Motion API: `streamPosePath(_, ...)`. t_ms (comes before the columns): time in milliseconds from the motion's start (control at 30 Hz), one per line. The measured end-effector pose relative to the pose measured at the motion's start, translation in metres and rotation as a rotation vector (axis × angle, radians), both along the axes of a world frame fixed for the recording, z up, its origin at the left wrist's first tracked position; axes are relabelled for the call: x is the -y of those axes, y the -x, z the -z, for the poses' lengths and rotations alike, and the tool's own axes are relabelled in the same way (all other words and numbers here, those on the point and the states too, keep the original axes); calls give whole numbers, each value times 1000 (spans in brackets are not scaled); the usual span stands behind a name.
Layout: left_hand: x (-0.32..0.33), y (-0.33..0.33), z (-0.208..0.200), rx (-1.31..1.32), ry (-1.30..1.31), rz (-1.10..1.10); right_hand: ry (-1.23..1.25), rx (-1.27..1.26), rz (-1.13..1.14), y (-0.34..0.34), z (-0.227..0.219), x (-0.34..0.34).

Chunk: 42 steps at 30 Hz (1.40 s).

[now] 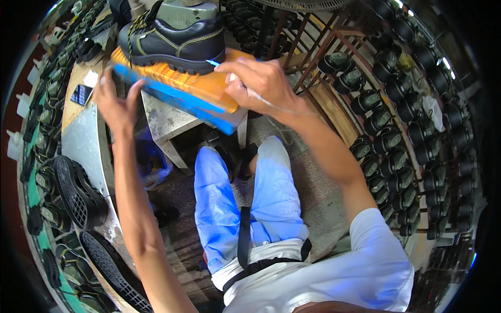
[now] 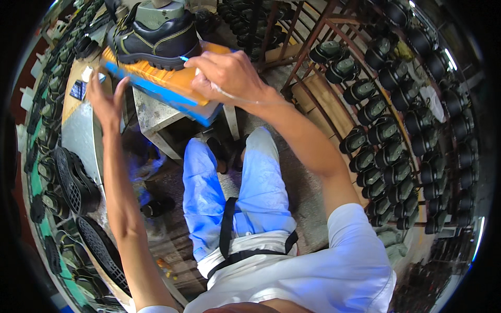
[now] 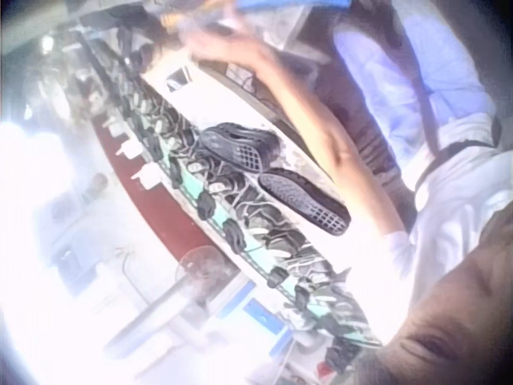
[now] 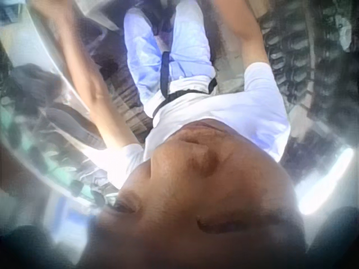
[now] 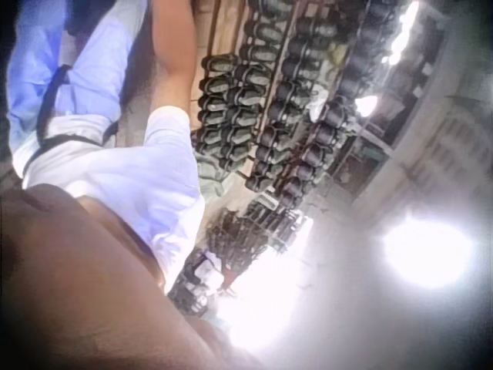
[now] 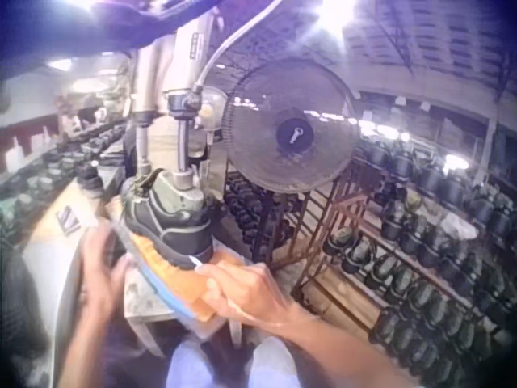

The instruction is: The person applies adhesive to the seams of several shoes using a precision applicator tool, handling each shoe one at a time and placing them back onto a storage rack.

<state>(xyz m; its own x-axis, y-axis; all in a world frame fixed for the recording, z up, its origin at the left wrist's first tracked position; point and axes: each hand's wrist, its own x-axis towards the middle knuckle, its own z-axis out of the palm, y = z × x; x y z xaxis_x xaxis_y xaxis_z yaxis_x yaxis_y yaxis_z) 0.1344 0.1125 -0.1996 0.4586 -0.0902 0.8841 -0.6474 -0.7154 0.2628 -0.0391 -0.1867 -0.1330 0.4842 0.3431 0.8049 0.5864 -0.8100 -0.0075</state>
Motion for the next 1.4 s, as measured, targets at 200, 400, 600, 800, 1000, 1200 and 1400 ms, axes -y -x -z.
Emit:
streamPosePath(200, 32, 158, 27, -90, 57, 533, 35, 16, -44, 4, 11, -29)
streamPosePath(400, -27, 124, 53, -194, 318, 319, 21, 92, -98, -15, 17, -58)
streamPosePath(600, -40, 91, 34, -466, 427, 178, -69, 167, -121, -54, 32, -77)
streamPosePath(800, -21, 77, 18, -601, 370, 75, -80, 195, -43, -70, 30, -61)
streamPosePath(1000, -27, 44, 33, -519, 344, 31, -84, 262, 28, -76, 35, -30)
streamPosePath(1200, -33, 28, 35, -529, 374, 124, -64, 257, 204, -54, 37, 3)
streamPosePath(1400, -54, -16, 44, -621, 352, 260, -72, 234, 260, -26, 25, 29)
